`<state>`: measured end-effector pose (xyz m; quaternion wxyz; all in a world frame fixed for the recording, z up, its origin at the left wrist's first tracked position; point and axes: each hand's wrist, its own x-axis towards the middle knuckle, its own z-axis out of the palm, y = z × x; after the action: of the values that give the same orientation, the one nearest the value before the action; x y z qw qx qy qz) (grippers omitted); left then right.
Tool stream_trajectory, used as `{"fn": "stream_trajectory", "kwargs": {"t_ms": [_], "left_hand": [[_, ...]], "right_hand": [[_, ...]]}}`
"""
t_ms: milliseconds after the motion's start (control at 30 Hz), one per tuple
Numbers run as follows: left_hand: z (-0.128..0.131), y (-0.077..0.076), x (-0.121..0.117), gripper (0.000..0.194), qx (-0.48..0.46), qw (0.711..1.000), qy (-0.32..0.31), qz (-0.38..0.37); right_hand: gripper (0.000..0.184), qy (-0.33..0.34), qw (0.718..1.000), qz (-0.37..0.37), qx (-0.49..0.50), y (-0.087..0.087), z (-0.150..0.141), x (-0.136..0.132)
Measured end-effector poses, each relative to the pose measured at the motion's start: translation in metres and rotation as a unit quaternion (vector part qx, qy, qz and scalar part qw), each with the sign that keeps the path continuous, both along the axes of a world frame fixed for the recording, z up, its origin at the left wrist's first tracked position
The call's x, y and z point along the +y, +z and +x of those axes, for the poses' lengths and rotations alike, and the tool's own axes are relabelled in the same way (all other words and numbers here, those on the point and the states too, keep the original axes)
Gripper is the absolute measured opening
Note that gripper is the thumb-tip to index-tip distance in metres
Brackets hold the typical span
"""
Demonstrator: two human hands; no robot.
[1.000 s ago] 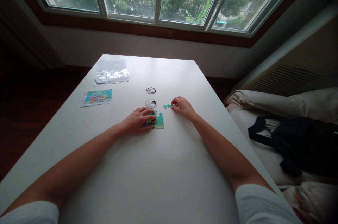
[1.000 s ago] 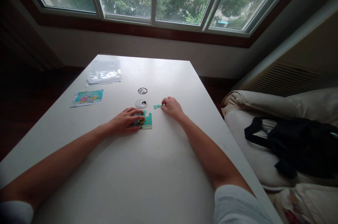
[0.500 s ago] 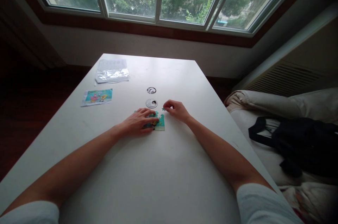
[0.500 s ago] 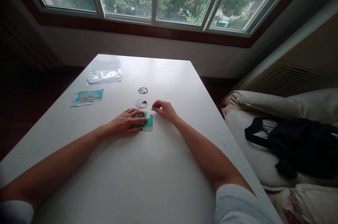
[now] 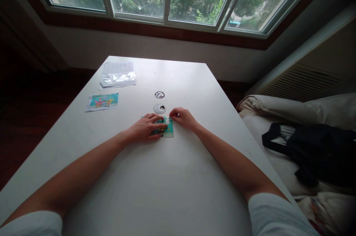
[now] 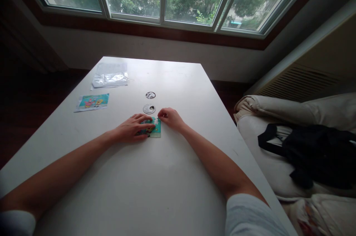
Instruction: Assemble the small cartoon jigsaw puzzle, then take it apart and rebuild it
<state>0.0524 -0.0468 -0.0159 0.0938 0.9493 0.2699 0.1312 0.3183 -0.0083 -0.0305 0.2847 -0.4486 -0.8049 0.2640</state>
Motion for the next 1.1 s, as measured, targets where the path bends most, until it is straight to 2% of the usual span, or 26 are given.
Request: {"fn": "stream_trajectory", "kwargs": {"t_ms": [200,500,667,767,833,1100], "left_hand": [[0.0,0.001,0.0,0.047,0.002,1.0,0.001,0.002],[0.001,0.0,0.0,0.045,0.0,1.0,0.0,-0.001],[0.0,-0.001,0.0,0.046,0.007,1.0,-0.001,0.001],[0.0,0.0,0.0,0.045,0.005,1.0,-0.002,0.001],[0.0,0.0,0.0,0.045,0.001,1.0,-0.001,0.001],[-0.001,-0.001,0.0,0.047,0.0,1.0,-0.002,0.004]], "right_hand": [[0.01,0.008,0.999,0.04,-0.035,-0.003,0.0,0.001],[0.011,0.008,0.998,0.057,-0.04,-0.007,-0.001,0.002],[0.01,-0.062,0.992,0.109,0.004,-0.005,0.012,0.011],[0.013,-0.117,0.986,0.115,-0.012,-0.006,0.026,0.021],[0.013,-0.13,0.986,0.103,-0.032,-0.009,0.034,0.026],[0.016,-0.094,0.987,0.098,-0.081,-0.014,0.034,0.025]]}}
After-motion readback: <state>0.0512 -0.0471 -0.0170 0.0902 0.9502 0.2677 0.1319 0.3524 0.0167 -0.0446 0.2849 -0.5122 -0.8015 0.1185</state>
